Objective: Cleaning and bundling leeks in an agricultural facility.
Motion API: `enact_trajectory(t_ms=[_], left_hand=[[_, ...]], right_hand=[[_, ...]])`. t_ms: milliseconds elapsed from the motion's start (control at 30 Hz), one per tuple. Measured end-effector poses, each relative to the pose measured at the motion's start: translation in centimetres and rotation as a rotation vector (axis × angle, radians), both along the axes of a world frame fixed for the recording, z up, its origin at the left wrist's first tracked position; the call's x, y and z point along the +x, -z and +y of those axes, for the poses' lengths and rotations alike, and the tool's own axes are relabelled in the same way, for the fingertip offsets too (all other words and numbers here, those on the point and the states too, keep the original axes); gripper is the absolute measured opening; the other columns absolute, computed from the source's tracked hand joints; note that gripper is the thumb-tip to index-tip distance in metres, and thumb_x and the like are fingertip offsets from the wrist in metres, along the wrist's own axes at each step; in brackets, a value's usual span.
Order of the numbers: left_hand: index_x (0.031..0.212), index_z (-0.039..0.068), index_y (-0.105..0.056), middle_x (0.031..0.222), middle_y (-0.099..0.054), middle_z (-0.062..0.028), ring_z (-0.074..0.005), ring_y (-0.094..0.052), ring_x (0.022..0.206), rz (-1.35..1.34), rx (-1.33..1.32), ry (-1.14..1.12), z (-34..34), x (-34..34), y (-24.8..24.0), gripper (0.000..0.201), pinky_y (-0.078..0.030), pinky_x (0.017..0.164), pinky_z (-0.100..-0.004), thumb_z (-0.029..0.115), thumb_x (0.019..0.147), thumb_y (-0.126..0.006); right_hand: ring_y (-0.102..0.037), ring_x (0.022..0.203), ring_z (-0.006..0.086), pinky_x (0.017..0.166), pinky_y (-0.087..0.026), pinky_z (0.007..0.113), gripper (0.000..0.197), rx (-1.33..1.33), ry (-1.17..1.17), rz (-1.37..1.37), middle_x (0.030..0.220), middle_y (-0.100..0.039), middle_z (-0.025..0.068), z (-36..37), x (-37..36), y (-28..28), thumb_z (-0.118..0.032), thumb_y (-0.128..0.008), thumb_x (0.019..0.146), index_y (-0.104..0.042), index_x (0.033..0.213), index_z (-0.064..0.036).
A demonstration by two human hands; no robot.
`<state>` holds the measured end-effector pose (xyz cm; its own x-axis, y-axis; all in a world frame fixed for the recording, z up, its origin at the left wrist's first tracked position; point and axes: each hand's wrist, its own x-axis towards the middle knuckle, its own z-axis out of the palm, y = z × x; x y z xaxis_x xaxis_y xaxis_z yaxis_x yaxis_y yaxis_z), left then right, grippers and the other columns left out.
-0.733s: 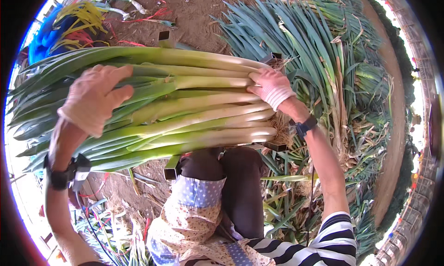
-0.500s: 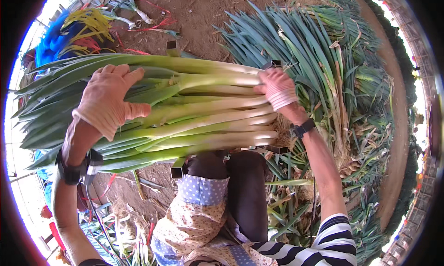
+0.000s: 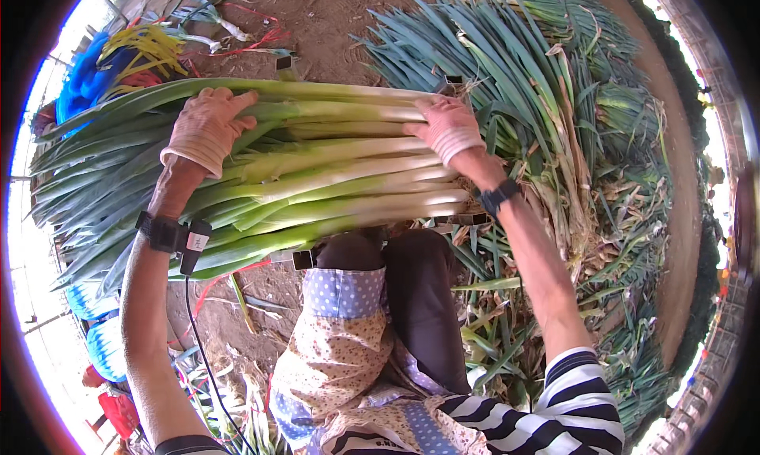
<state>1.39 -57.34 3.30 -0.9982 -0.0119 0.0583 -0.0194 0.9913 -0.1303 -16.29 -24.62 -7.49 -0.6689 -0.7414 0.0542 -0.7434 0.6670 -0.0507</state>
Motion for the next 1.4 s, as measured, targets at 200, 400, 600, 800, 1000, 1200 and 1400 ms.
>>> enact_trajectory(t_ms=[200, 400, 600, 800, 1000, 1200, 1400], left_hand=[[0.117, 0.017, -0.062, 0.098, -0.06, -0.0115, -0.0319, -0.055, 0.097, 0.023, -0.007, 0.026, 0.0, -1.0, 0.2, 0.038, -0.045, 0.084, -0.0419, 0.03, 0.081, -0.065], [0.115, 0.012, -0.062, 0.099, -0.06, -0.0124, -0.0331, -0.054, 0.096, 0.031, 0.036, 0.022, 2.2, 0.9, -1.7, 0.046, -0.044, 0.085, -0.0418, 0.039, 0.079, -0.066], [0.129, 0.008, -0.052, 0.114, -0.052, -0.0159, -0.034, -0.048, 0.109, 0.221, -0.175, 0.026, 7.7, 7.7, -1.0, 0.071, -0.035, 0.1, -0.0481, 0.057, 0.078, -0.059], [0.129, 0.009, -0.051, 0.117, -0.049, -0.015, -0.0329, -0.049, 0.108, 0.31, -0.164, 0.152, 2.8, 5.3, -0.3, 0.079, -0.033, 0.101, -0.0492, 0.062, 0.071, -0.061], [0.13, 0.009, -0.05, 0.117, -0.052, -0.015, -0.0333, -0.048, 0.111, 0.366, -0.177, 0.172, 1.4, 3.9, 1.0, 0.08, -0.033, 0.101, -0.0487, 0.064, 0.072, -0.058], [0.13, 0.008, -0.049, 0.119, -0.052, -0.0152, -0.0328, -0.048, 0.111, 0.295, -0.177, 0.113, 4.1, 3.6, 1.1, 0.08, -0.033, 0.102, -0.0486, 0.062, 0.071, -0.062], [0.127, 0.008, -0.051, 0.115, -0.052, -0.0128, -0.0297, -0.05, 0.107, 0.438, -0.255, 0.123, 2.7, 4.5, 1.7, 0.08, -0.037, 0.099, -0.0469, 0.061, 0.068, -0.065]], right_hand=[[-0.061, 0.079, 0.0315, 0.073, -0.047, 0.043, 0.035, -0.325, -0.128, -0.11, 0.078, -0.062, 0.0109, -2.0, 4.7, 2.0, -0.044, -0.065, 0.077, -0.062, 0.084, -0.0098], [-0.06, 0.083, 0.0325, 0.073, -0.046, 0.044, 0.032, -0.506, 0.049, -0.077, 0.078, -0.061, 0.0106, -2.6, 6.5, 3.7, -0.04, -0.067, 0.075, -0.062, 0.075, -0.0088], [-0.058, 0.086, 0.0332, 0.077, -0.047, 0.043, 0.031, -0.668, 0.131, 0.012, 0.086, -0.064, 0.0092, -1.9, 6.5, 3.9, -0.039, -0.07, 0.072, -0.068, 0.084, -0.0104], [-0.056, 0.097, 0.0355, 0.083, -0.046, 0.042, 0.049, -0.505, 0.394, -0.162, 0.098, -0.063, 0.0142, -4.5, 6.4, 1.0, -0.044, -0.074, 0.068, -0.064, 0.101, -0.0091], [-0.053, 0.103, 0.034, 0.092, -0.037, 0.046, 0.05, -0.694, 0.212, 0.161, 0.11, -0.058, 0.0147, -3.8, 4.7, 2.9, -0.047, -0.06, 0.082, -0.056, 0.113, -0.0068], [-0.053, 0.102, 0.0303, 0.093, -0.034, 0.045, 0.04, -0.428, 0.227, 0.053, 0.104, -0.059, 0.0108, -2.5, 4.3, 4.2, -0.046, -0.049, 0.088, -0.063, 0.098, -0.01], [-0.052, 0.108, 0.0296, 0.096, -0.033, 0.044, 0.042, -0.401, 0.167, 0.055, 0.111, -0.059, 0.0116, -3.3, 5.6, 1.8, -0.043, -0.046, 0.09, -0.062, 0.11, -0.0089]])
